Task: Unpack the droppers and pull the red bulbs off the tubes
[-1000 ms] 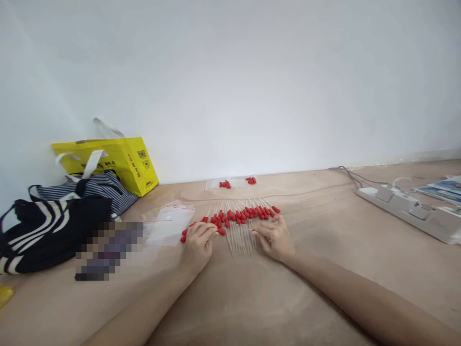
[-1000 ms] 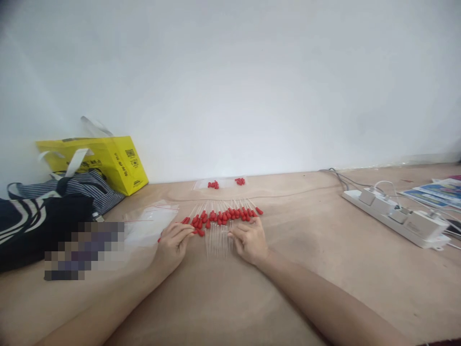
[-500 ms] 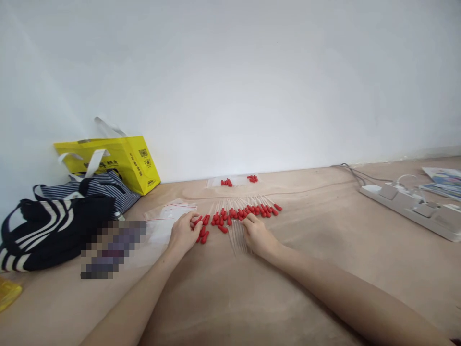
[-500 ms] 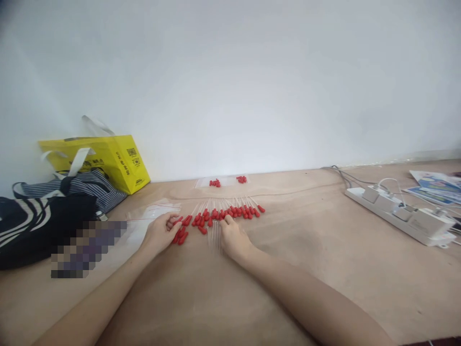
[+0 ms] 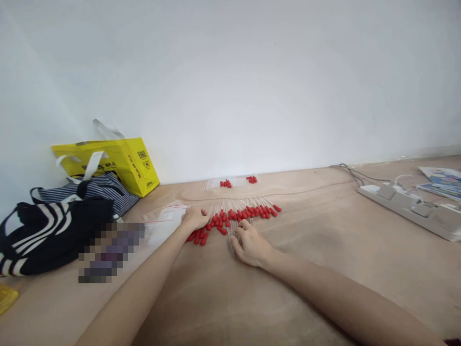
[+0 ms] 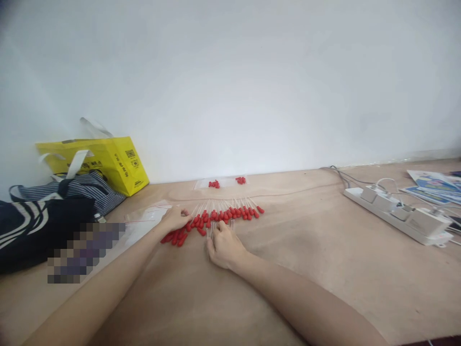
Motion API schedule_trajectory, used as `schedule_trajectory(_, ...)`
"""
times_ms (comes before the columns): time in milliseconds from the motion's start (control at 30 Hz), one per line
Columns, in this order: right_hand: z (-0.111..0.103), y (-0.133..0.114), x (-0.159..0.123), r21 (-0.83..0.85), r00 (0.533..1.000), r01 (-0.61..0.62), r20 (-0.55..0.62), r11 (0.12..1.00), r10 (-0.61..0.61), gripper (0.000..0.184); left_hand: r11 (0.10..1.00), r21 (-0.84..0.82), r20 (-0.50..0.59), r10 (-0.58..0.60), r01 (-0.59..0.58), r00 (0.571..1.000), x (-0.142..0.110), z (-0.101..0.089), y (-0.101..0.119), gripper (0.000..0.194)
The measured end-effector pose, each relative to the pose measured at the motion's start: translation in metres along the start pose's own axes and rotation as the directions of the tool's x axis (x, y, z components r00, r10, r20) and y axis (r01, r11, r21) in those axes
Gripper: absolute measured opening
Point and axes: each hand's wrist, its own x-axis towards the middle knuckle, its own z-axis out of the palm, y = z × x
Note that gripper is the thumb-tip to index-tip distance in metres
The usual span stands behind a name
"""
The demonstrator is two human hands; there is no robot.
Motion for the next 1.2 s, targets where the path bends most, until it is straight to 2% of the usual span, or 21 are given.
schedule_trajectory(133, -0.007, 0.006, -0.001, 0.081, 0.997, -0.064, -0.046, 0.995, 0.068, 0.016, 0.998, 0.010, 0.075, -0.056, 0.056, 0.996, 0.010, 0.005, 0.009, 0.013)
schedule_trajectory(333, -0.021, 0.032, -0.012, 0.098, 0.988, -0.061, -0.137, 0.993, 0.075, 0.016, 0.999, -0.020, 0.047, -0.050, 0.051, 0.998, 0.012, 0.004, 0.014, 0.018)
schedule_trajectory(533, -0.021, 0.043, -0.019, 0.091, 0.978, -0.033, -0.204, 0.995, 0.051, 0.012, 0.995, -0.103, -0.117, 0.002, -0.014, 0.993, 0.007, -0.008, 0.008, 0.026)
schedule_trajectory(733, -0.016, 0.038, -0.018, 0.127, 0.983, -0.023, -0.177, 0.992, 0.045, 0.011, 0.972, -0.226, -0.215, 0.012, -0.062, 0.977, -0.002, 0.007, 0.003, 0.020)
schedule_trajectory(867, -0.017, 0.038, -0.019, 0.135, 0.978, -0.021, -0.201, 0.991, 0.048, 0.012, 0.947, -0.316, -0.346, -0.052, -0.064, 0.937, -0.004, 0.007, 0.005, 0.025)
schedule_trajectory(933, -0.017, 0.039, -0.019, 0.136, 0.971, -0.023, -0.233, 0.990, 0.054, 0.014, 0.933, -0.344, -0.404, -0.045, -0.106, 0.914, -0.012, 0.002, 0.009, 0.026)
schedule_trajectory(1000, -0.019, 0.040, -0.018, 0.127, 0.960, -0.015, -0.275, 0.992, 0.050, 0.019, 0.917, -0.353, -0.405, 0.030, -0.186, 0.914, -0.028, 0.000, 0.014, 0.021)
schedule_trajectory(1067, -0.023, 0.040, -0.018, 0.095, 0.944, -0.009, -0.328, 0.995, 0.039, 0.028, 0.893, -0.339, -0.341, 0.177, -0.297, 0.923, -0.047, 0.004, 0.019, 0.014)
schedule_trajectory(1100, -0.025, 0.039, -0.017, 0.068, 0.939, 0.000, -0.343, 0.998, 0.023, 0.034, 0.851, -0.309, -0.287, 0.342, -0.424, 0.895, -0.057, 0.009, 0.021, 0.014)
schedule_trajectory(1133, -0.027, 0.038, -0.017, 0.036, 0.940, 0.018, -0.342, 0.999, -0.005, 0.039, 0.811, -0.284, -0.267, 0.445, -0.511, 0.855, -0.066, 0.014, 0.023, 0.013)
schedule_trajectory(1200, -0.030, 0.036, -0.016, -0.030, 0.953, 0.088, -0.289, 0.996, -0.093, 0.043, 0.734, -0.223, -0.287, 0.580, -0.642, 0.763, -0.079, 0.027, 0.024, 0.013)
